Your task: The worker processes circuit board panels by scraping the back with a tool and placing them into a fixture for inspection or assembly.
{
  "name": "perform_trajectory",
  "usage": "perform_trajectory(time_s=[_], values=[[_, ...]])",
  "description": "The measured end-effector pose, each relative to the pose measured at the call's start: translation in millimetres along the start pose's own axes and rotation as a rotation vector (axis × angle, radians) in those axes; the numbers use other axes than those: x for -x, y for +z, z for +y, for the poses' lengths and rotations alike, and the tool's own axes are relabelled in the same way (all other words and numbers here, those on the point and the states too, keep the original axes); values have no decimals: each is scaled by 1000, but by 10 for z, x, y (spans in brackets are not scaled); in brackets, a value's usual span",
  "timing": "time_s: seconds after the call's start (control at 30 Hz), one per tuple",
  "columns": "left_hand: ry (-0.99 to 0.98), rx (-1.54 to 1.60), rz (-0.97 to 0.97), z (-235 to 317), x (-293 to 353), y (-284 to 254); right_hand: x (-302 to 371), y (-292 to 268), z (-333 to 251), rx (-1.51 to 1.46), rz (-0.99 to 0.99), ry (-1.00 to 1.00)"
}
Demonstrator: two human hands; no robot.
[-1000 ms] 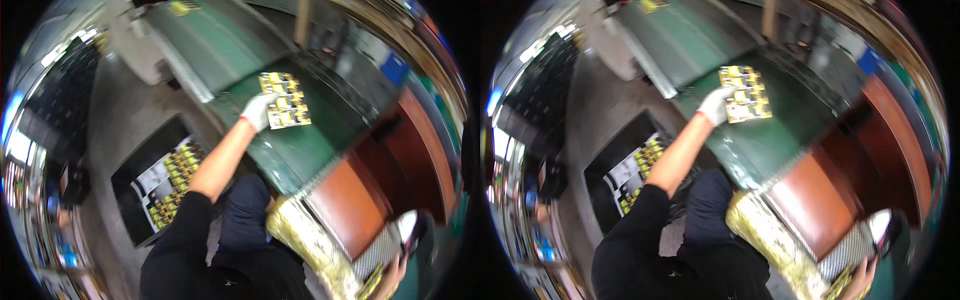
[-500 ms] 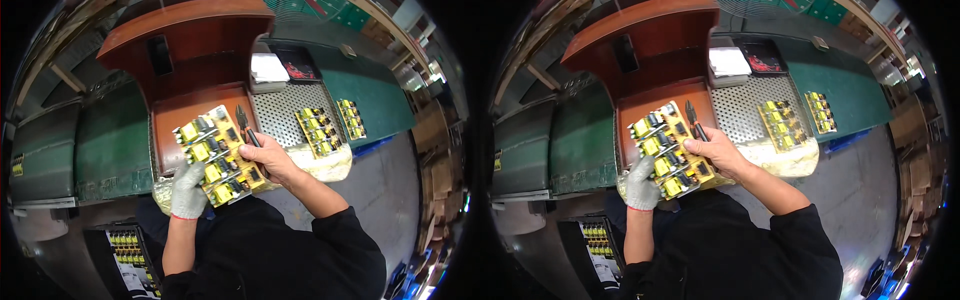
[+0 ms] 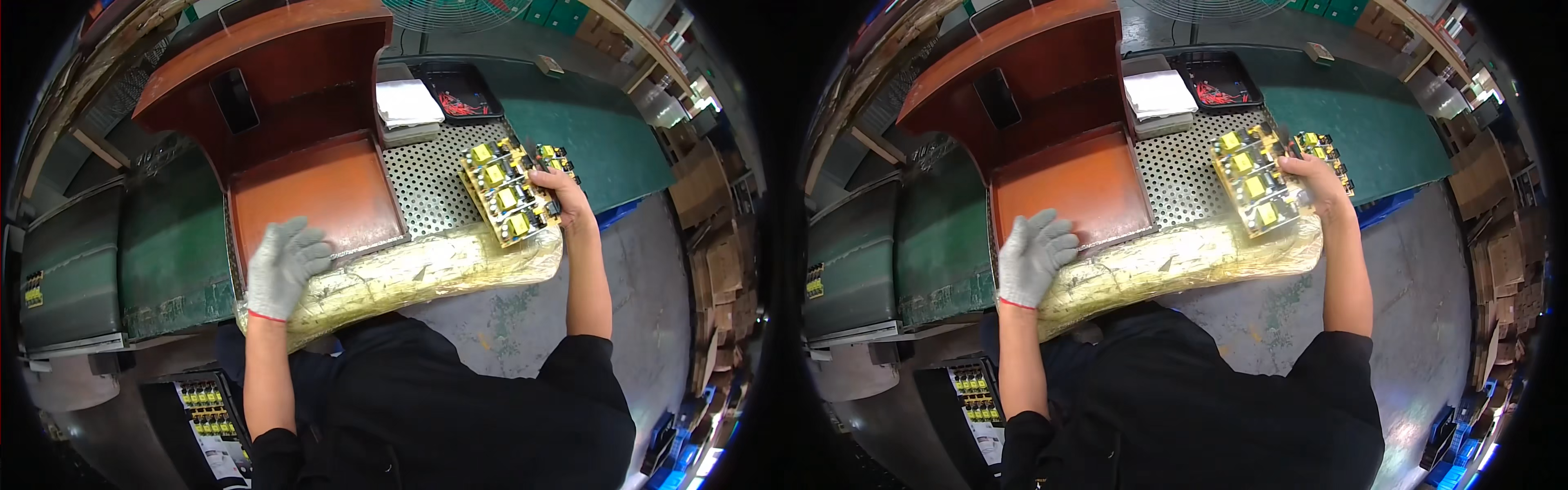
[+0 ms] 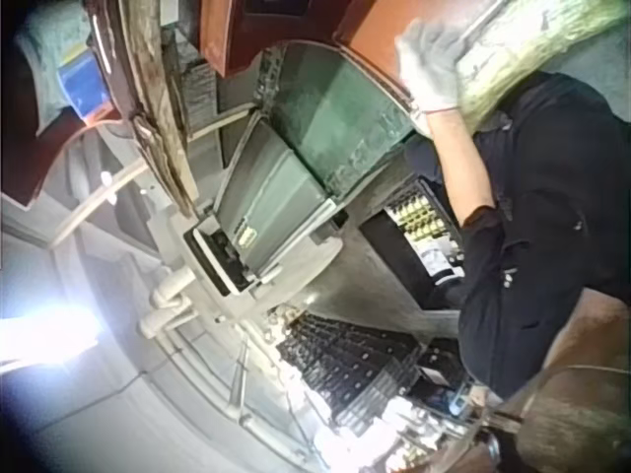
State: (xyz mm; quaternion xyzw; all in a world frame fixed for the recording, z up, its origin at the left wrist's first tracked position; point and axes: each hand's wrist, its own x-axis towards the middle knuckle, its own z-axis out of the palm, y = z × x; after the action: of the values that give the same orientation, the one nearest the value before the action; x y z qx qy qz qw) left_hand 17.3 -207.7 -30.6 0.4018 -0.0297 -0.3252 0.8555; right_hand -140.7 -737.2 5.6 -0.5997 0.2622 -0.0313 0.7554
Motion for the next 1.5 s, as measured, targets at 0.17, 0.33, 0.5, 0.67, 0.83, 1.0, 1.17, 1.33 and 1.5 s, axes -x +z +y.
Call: perform_trajectory(time_s=[0.17, 0.33, 0.5, 0.67, 0.83, 1.0, 1.17, 1.33, 1.5], values=[[40, 137, 4, 319, 2, -640, -165, -131, 110, -25, 71, 61], [134, 234, -39, 568, 135, -1017, -246, -193, 145, 5, 101, 95], [233, 342, -159, 589, 244, -1325, -139, 103, -1, 92, 100, 99], [296, 444, -213, 505, 253, -1382, -185, -94, -40, 834, 341, 78], [320, 440, -218, 494, 296, -1389, -39, 371, -167, 1440, 536, -186], [346, 368, -180, 489, 317, -1351, 51, 1496, 37, 1458, 441, -553], [380, 222, -110, 416, 282, -1269, -152, 1857, 424, 1675, 168, -937], [423, 126, -70, 350, 311, -1285, -308, 1787, 578, 1800, 154, -780], [421, 106, -26, 323, 324, -1285, -337, 1708, 588, 1845, 220, -831]])
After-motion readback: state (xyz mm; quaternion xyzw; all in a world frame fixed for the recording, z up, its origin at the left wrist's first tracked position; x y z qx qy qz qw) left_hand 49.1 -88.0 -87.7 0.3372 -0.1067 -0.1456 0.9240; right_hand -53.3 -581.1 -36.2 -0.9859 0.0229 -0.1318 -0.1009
